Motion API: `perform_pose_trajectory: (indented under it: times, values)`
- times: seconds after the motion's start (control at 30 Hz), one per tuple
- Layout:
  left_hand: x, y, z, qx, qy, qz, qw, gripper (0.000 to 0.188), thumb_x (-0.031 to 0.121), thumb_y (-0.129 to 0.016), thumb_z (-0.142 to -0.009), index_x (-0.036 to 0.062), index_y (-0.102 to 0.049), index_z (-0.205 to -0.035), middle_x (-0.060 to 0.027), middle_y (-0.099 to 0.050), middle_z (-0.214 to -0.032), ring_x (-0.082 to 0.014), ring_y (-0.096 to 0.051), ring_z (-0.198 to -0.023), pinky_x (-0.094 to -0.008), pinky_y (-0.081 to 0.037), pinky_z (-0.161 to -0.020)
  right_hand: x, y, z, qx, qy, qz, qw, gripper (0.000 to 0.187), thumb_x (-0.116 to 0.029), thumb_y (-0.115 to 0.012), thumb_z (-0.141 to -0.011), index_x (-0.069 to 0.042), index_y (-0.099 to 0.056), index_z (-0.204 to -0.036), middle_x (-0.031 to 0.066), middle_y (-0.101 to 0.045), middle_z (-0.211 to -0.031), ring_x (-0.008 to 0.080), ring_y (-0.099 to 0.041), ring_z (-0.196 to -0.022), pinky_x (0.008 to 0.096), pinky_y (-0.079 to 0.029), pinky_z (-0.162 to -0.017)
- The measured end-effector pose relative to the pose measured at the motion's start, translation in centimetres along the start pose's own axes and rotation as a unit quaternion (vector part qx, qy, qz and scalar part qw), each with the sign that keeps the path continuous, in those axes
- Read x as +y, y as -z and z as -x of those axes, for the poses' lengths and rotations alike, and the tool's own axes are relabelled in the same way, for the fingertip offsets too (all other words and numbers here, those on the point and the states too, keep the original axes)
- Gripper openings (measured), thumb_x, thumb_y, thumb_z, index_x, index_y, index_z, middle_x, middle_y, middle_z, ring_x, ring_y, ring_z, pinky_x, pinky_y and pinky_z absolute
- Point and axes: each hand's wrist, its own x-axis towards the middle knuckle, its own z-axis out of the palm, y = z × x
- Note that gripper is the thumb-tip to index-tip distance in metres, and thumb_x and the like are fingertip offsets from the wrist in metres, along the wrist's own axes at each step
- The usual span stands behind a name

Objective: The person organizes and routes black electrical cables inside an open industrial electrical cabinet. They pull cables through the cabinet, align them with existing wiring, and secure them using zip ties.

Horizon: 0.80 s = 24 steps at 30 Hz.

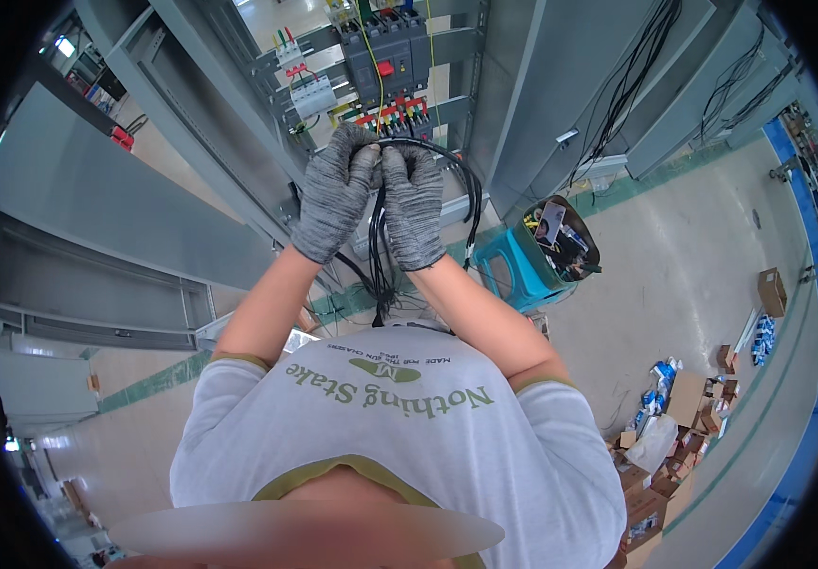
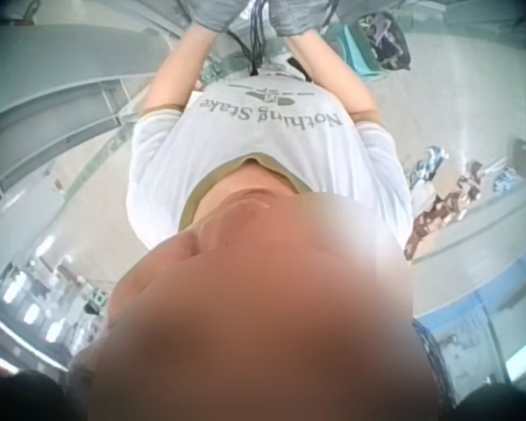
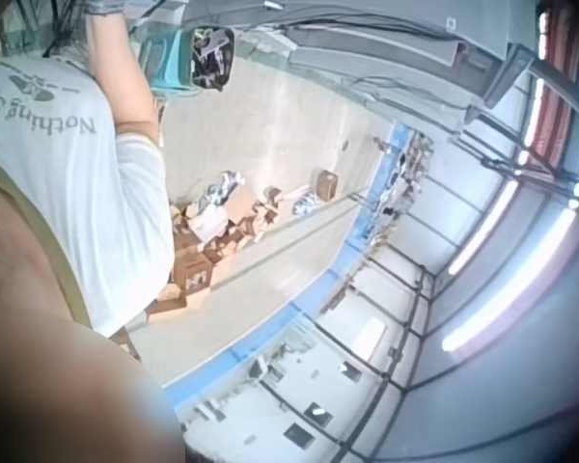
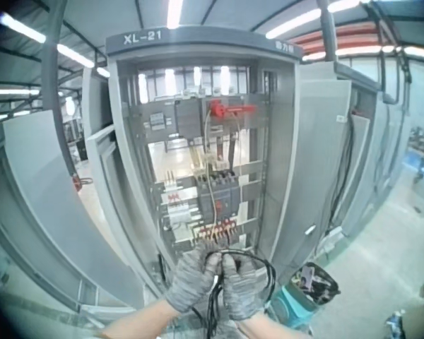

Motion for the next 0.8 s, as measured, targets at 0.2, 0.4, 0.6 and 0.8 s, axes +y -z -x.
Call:
perform_pose_trajectory:
  times: [0.2, 0.4, 0.6, 0.8]
  values:
    - [-1.6, -2.5, 0.6, 0.004, 0.016, -0.065, 0.998, 0.018, 0.017, -0.055, -0.092, 0.0017, -0.057, -0.102, -0.0179, -0.065, -0.089, -0.0347, -0.065, -0.083, -0.0397, -0.051, -0.071, 2.2, 2.4, -1.1, -0.016, 0.037, 0.080, 0.996, 0.017, -0.015, -0.054, -0.095, 0.001, -0.060, -0.097, 0.0047, -0.061, -0.083, 0.0101, -0.054, -0.074, 0.0257, -0.045, -0.068]
    - [-0.8, 0.4, -0.4, -0.065, -0.036, -0.077, 0.994, 0.016, 0.010, -0.057, -0.091, 0.0018, -0.057, -0.105, -0.0111, -0.064, -0.088, -0.0207, -0.063, -0.082, -0.0310, -0.049, -0.077, -0.3, 5.7, -2.7, -0.172, -0.085, 0.046, 0.980, 0.021, -0.021, -0.057, -0.094, -0.003, -0.068, -0.096, -0.0029, -0.055, -0.063, 0.0027, -0.044, -0.052, 0.0188, -0.034, -0.046]
    - [0.9, -1.6, -0.4, 0.035, -0.036, -0.065, 0.997, 0.013, 0.008, -0.057, -0.090, 0.0006, -0.059, -0.100, -0.0106, -0.063, -0.085, -0.0181, -0.062, -0.074, -0.0295, -0.050, -0.071, -0.8, 4.4, -1.9, -0.176, -0.120, -0.135, 0.968, 0.015, -0.016, -0.060, -0.092, -0.003, -0.063, -0.099, -0.0030, -0.055, -0.067, 0.0027, -0.042, -0.050, 0.0182, -0.033, -0.044]
    - [1.2, -0.4, -0.6, -0.004, -0.031, -0.057, 0.998, 0.015, 0.009, -0.058, -0.088, 0.0017, -0.061, -0.100, -0.0156, -0.064, -0.088, -0.0295, -0.064, -0.082, -0.0357, -0.051, -0.076, -1.6, 5.9, -2.4, -0.222, -0.026, 0.014, 0.975, 0.025, -0.018, -0.057, -0.093, -0.001, -0.061, -0.110, -0.0015, -0.055, -0.074, 0.0055, -0.048, -0.061, 0.0197, -0.040, -0.054]
